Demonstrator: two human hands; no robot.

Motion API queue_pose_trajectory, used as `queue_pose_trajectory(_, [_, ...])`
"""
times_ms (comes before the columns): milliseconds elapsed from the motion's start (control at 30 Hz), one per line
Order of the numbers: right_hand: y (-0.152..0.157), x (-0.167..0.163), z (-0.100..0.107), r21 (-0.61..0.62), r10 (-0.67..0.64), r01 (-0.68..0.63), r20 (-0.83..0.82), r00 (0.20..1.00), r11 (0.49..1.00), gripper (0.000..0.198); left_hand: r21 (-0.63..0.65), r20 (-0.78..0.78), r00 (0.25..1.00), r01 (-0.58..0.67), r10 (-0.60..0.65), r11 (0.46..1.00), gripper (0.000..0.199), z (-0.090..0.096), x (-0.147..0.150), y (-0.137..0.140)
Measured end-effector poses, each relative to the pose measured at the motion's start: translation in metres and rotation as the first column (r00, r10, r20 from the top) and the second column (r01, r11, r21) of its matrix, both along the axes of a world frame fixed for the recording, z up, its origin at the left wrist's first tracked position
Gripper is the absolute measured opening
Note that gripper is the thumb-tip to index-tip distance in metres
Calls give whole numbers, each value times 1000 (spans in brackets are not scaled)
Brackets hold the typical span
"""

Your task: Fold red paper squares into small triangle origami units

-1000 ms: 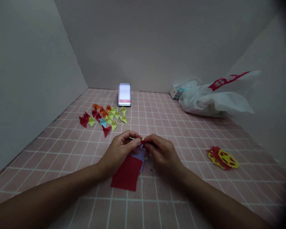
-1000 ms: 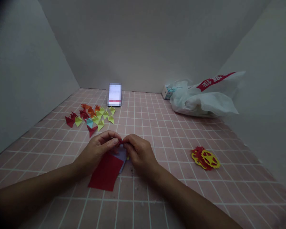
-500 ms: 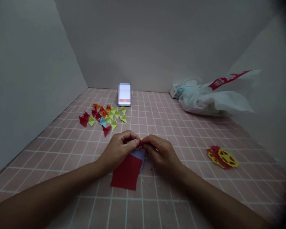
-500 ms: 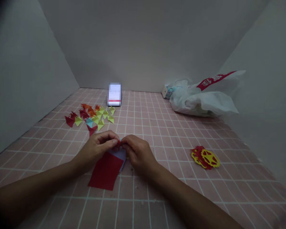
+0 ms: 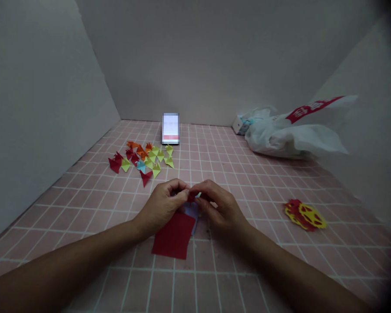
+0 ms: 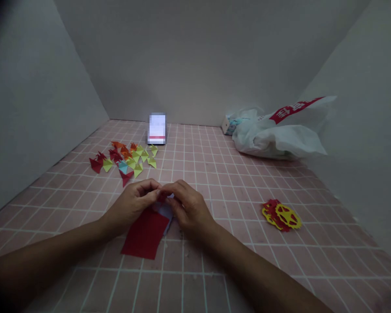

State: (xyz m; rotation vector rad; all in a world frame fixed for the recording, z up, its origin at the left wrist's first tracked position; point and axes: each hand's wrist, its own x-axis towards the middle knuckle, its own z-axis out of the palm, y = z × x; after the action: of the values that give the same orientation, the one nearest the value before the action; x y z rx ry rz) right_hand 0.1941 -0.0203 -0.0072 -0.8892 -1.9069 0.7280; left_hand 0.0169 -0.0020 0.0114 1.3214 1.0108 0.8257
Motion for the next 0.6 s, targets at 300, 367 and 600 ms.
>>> queue_pose_trajectory(300, [1, 0, 2, 81, 22, -22, -2, 1000, 996, 18, 23, 12, 998, -66, 66, 998, 17, -3, 0, 2])
queue_pose_trajectory(367, [1, 0, 3, 72, 24, -25, 9, 1000, 997, 16, 29, 41, 994, -100, 98, 995, 17, -5, 0, 3])
queue_pose_trajectory(600, [-1, -1, 3, 13, 52, -53, 55, 997, 998, 11, 74, 95, 987, -139, 131, 988, 15, -10, 0, 5])
